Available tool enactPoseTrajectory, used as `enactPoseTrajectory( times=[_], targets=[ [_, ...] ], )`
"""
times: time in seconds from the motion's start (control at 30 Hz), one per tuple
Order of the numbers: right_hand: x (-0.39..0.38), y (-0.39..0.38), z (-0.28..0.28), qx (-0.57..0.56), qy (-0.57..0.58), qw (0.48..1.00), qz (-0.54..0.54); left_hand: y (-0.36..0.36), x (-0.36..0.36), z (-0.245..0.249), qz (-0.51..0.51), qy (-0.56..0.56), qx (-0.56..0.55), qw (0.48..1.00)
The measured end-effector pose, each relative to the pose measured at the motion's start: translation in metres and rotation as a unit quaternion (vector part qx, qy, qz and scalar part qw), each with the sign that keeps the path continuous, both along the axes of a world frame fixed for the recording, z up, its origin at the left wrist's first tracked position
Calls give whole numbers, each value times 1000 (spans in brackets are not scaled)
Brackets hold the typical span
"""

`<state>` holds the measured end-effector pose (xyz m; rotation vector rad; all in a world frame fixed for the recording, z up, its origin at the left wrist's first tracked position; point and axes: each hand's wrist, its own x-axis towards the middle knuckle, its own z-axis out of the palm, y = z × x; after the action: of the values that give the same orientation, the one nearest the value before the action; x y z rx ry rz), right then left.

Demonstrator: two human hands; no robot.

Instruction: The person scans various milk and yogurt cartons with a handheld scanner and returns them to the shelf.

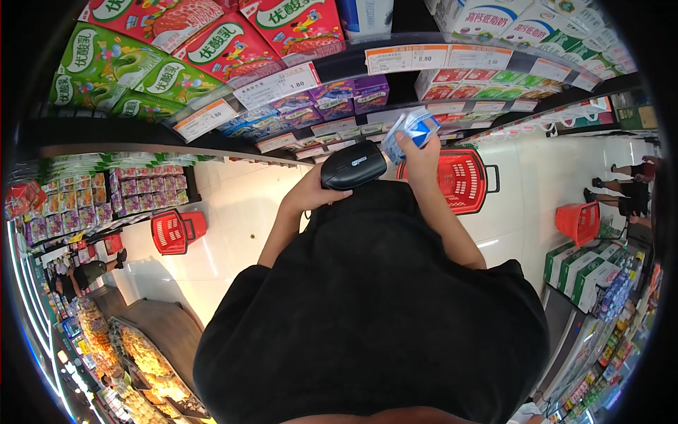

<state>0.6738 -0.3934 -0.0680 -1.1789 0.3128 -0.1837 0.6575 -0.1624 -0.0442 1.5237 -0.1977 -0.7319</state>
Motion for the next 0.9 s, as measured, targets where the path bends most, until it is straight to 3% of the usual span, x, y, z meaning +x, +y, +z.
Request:
enactPoseTrajectory(
  times=[0.03,0.07,0.1,0.23,0.27,0.33,0.43,0.47,0.53,0.67,0.9],
  targets=[
    [0,-5,7,-3,-6,1000,1,0,0,2,1,4,-5,1000],
    [0,-13,17,-290,-80,954,-14,1,0,-1,4,-4,-8,1000],
    [2,-18,30,-551,-150,820,-32,3,0,-7,-4,-11,1,1000],
    [13,-33,72,-491,-271,824,-85,5,1,1,-11,9,23,1000],
    [12,-36,76,-429,-253,860,-106,6,2,0,-18,15,28,999],
    [20,-43,108,-499,-401,731,-236,5,3,6,-26,12,27,999],
    [41,-39,154,-358,-555,706,-256,2,2,3,-28,15,11,999],
    [45,-39,170,-359,-560,702,-256,0,2,3,-28,9,7,1000],
    [51,-39,195,-479,-522,624,-329,-3,1,4,-37,36,34,998],
    [79,-25,211,-476,-568,589,-322,-8,-2,5,-23,21,-6,1000],
    [86,-17,210,-534,-509,639,-216,2,-2,3,-37,21,21,999]
  ],
)
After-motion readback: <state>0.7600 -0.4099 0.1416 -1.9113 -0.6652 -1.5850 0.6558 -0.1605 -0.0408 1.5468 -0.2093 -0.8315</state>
